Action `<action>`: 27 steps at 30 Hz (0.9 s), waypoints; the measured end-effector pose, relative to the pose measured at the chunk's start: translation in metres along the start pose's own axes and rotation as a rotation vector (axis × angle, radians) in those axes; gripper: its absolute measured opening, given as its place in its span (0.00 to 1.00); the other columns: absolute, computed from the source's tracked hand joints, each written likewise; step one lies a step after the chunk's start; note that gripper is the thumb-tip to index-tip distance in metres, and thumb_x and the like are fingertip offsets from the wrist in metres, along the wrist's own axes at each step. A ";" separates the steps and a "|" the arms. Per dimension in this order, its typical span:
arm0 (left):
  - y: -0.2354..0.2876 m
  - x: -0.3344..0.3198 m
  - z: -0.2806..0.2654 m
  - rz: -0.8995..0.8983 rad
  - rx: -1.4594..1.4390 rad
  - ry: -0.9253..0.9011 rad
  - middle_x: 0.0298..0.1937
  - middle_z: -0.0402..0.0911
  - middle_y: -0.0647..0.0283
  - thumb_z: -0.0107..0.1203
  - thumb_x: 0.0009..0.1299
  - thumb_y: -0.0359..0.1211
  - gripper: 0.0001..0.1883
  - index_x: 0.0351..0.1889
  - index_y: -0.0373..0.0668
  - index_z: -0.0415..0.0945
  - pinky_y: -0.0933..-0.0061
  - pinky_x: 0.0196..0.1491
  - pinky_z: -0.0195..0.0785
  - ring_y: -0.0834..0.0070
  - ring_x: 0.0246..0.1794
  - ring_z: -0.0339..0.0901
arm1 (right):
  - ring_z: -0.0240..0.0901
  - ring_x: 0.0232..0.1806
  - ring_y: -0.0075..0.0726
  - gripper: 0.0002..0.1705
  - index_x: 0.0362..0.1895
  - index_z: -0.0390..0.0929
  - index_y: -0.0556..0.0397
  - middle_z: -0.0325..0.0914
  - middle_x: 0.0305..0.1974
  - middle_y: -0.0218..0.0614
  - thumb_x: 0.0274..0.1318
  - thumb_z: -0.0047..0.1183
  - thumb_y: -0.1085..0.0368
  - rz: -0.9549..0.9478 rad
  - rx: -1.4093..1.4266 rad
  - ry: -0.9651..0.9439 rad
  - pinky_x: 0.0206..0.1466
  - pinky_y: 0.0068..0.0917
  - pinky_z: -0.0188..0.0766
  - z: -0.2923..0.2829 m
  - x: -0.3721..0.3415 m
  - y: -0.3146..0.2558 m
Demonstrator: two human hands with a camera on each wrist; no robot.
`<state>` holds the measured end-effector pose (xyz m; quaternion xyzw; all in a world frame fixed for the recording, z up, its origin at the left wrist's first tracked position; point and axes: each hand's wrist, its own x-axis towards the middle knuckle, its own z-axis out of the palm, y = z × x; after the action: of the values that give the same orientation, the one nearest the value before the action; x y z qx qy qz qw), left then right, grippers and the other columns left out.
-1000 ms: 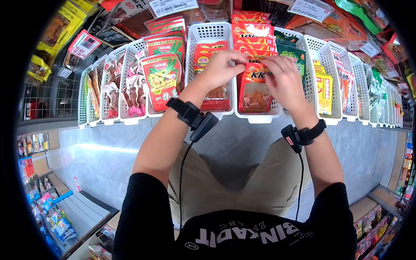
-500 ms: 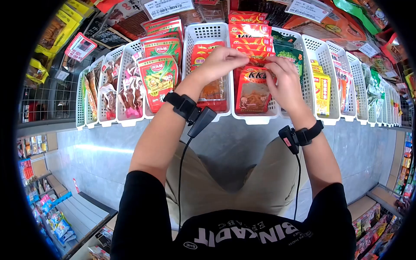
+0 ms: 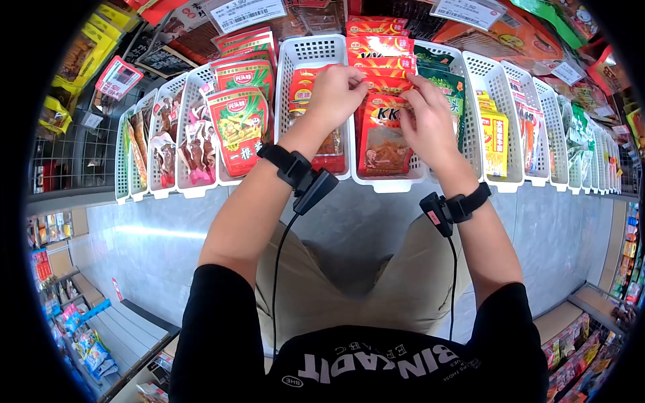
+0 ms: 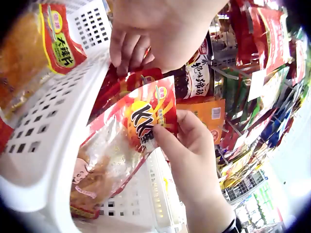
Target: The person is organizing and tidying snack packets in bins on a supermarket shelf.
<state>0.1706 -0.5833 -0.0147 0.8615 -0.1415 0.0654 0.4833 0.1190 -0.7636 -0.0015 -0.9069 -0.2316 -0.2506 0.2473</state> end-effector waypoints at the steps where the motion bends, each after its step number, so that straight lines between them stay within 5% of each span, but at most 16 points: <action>1: 0.001 -0.001 0.000 -0.006 -0.004 0.049 0.25 0.79 0.53 0.58 0.54 0.30 0.08 0.27 0.33 0.78 0.71 0.33 0.71 0.66 0.27 0.79 | 0.64 0.52 0.50 0.12 0.33 0.73 0.57 0.67 0.49 0.46 0.38 0.53 0.74 -0.008 -0.020 0.009 0.55 0.40 0.61 0.001 0.001 0.001; 3: 0.000 -0.002 0.000 -0.024 0.016 0.049 0.28 0.80 0.53 0.59 0.54 0.30 0.11 0.32 0.32 0.77 0.71 0.35 0.71 0.66 0.29 0.79 | 0.60 0.57 0.53 0.20 0.42 0.71 0.58 0.64 0.54 0.50 0.38 0.53 0.74 0.000 -0.011 -0.028 0.59 0.39 0.58 0.004 0.001 0.002; 5: -0.005 0.001 0.005 0.023 -0.044 0.321 0.40 0.79 0.51 0.58 0.59 0.31 0.20 0.46 0.28 0.71 0.77 0.40 0.69 0.72 0.39 0.77 | 0.57 0.59 0.55 0.29 0.53 0.64 0.61 0.61 0.56 0.55 0.40 0.53 0.73 0.221 0.362 0.147 0.62 0.39 0.55 0.008 0.005 -0.004; 7: -0.006 0.004 0.009 -0.013 -0.096 0.348 0.36 0.80 0.52 0.58 0.58 0.30 0.21 0.48 0.28 0.69 0.74 0.40 0.70 0.69 0.36 0.78 | 0.58 0.59 0.49 0.34 0.59 0.57 0.63 0.61 0.56 0.55 0.44 0.52 0.72 0.328 0.465 0.108 0.63 0.34 0.53 0.016 0.007 0.005; 9: -0.008 0.007 0.013 -0.175 -0.405 0.246 0.35 0.80 0.52 0.55 0.60 0.30 0.18 0.46 0.28 0.71 0.74 0.40 0.70 0.70 0.36 0.78 | 0.64 0.55 0.41 0.31 0.58 0.58 0.64 0.67 0.52 0.50 0.48 0.51 0.70 0.709 0.935 0.112 0.58 0.30 0.58 0.021 0.011 0.009; 14: -0.011 0.006 0.014 -0.143 -0.316 0.207 0.33 0.80 0.52 0.53 0.60 0.27 0.12 0.41 0.31 0.74 0.76 0.34 0.69 0.74 0.31 0.78 | 0.70 0.42 0.30 0.25 0.54 0.63 0.63 0.74 0.41 0.40 0.52 0.50 0.68 0.658 0.747 0.084 0.45 0.23 0.66 0.025 0.006 0.030; 16: -0.011 0.004 0.008 -0.147 -0.293 0.136 0.33 0.80 0.52 0.54 0.60 0.27 0.12 0.40 0.31 0.74 0.76 0.34 0.69 0.74 0.31 0.78 | 0.70 0.40 0.26 0.22 0.51 0.65 0.61 0.74 0.39 0.37 0.51 0.50 0.68 0.817 1.042 0.218 0.41 0.19 0.66 0.015 0.006 0.026; 21: -0.012 0.002 -0.003 -0.145 -0.286 -0.027 0.31 0.80 0.57 0.55 0.59 0.27 0.10 0.36 0.31 0.74 0.78 0.33 0.67 0.78 0.29 0.76 | 0.71 0.35 0.23 0.19 0.48 0.68 0.59 0.75 0.35 0.32 0.51 0.51 0.68 0.902 1.019 0.197 0.38 0.18 0.65 0.002 0.010 0.019; 23: -0.006 -0.010 -0.011 -0.171 -0.590 -0.280 0.28 0.79 0.64 0.56 0.59 0.28 0.08 0.34 0.33 0.74 0.80 0.33 0.65 0.81 0.28 0.74 | 0.70 0.34 0.20 0.14 0.43 0.73 0.58 0.76 0.33 0.30 0.51 0.53 0.68 0.769 1.127 -0.004 0.38 0.17 0.65 -0.004 0.002 0.022; 24: -0.009 -0.016 -0.020 -0.194 -0.517 -0.485 0.36 0.78 0.66 0.54 0.61 0.25 0.08 0.39 0.37 0.74 0.84 0.40 0.65 0.83 0.35 0.74 | 0.69 0.33 0.17 0.11 0.39 0.75 0.57 0.76 0.32 0.28 0.50 0.55 0.67 0.668 1.165 -0.083 0.38 0.16 0.65 -0.011 -0.002 0.014; 25: 0.004 -0.018 -0.029 -0.242 -0.443 -0.517 0.36 0.78 0.64 0.53 0.62 0.28 0.09 0.40 0.36 0.74 0.80 0.44 0.66 0.80 0.37 0.75 | 0.69 0.33 0.17 0.12 0.40 0.75 0.57 0.76 0.32 0.28 0.51 0.55 0.66 0.691 1.195 -0.136 0.38 0.16 0.65 -0.011 -0.006 0.016; 27: 0.004 -0.021 -0.033 -0.385 -0.746 -0.373 0.36 0.78 0.62 0.53 0.63 0.30 0.11 0.41 0.34 0.74 0.75 0.45 0.69 0.77 0.37 0.76 | 0.69 0.32 0.17 0.12 0.40 0.75 0.56 0.76 0.31 0.27 0.51 0.55 0.66 0.718 1.177 -0.184 0.37 0.16 0.64 -0.016 -0.013 0.015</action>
<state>0.1503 -0.5540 0.0008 0.6362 -0.0775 -0.2371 0.7300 0.1119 -0.7878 -0.0013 -0.6602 -0.0346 0.0920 0.7446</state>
